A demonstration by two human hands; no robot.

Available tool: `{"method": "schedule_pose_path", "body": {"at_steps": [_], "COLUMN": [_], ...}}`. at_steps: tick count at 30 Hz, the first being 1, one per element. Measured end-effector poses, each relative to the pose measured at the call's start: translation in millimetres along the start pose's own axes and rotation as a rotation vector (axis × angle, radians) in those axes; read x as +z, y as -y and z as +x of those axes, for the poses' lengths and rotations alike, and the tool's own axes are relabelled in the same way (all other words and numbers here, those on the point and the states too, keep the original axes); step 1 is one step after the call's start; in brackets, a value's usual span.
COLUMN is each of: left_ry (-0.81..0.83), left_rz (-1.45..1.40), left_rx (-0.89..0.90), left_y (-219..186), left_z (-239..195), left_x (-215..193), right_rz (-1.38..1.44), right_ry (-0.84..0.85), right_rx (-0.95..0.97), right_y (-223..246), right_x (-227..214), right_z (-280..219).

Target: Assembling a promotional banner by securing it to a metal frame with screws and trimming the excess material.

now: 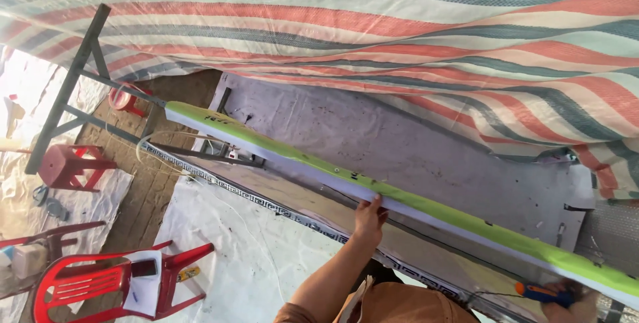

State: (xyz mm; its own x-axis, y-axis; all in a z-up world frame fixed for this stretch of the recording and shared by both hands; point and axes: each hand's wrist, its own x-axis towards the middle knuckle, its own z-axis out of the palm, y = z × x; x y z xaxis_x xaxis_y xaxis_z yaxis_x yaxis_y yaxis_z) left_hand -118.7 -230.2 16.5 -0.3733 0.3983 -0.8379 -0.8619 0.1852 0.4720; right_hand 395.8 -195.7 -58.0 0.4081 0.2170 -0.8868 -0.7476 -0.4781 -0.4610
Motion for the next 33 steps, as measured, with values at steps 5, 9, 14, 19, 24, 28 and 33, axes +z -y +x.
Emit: {"method": "schedule_pose_path", "body": {"at_steps": [5, 9, 14, 19, 24, 28, 33], "left_ry": [0.064, 0.071, 0.107, 0.205, 0.207, 0.218, 0.250], "left_rz": [0.217, 0.308, 0.300, 0.249, 0.309, 0.205, 0.129], "left_rx": [-0.082, -0.144, -0.169, -0.138, -0.116, -0.112, -0.108], "left_y": [-23.7, -37.5, -38.0, -32.2, -39.5, -33.2, -53.1], "left_z": [-13.6, -15.3, -7.0, 11.5, 0.1, 28.0, 75.2], "left_x": [1.8, 4.2, -0.2, -14.5, -14.7, -34.8, -62.6], "right_rz": [0.129, 0.133, 0.130, 0.126, 0.075, 0.128, 0.218], "right_ry": [0.129, 0.165, 0.312, 0.196, 0.107, 0.315, 0.402], "right_rx": [-0.022, -0.060, 0.024, -0.004, -0.056, -0.105, -0.011], "right_y": [-67.1, -120.1, -162.2, -151.8, -141.6, -161.6, -184.3], "right_x": [47.0, 69.1, 98.0, 103.3, 109.8, 72.7, 33.4], "right_z": [-94.0, -117.3, -182.8, -244.9, -329.0, -317.1, -285.9]}}
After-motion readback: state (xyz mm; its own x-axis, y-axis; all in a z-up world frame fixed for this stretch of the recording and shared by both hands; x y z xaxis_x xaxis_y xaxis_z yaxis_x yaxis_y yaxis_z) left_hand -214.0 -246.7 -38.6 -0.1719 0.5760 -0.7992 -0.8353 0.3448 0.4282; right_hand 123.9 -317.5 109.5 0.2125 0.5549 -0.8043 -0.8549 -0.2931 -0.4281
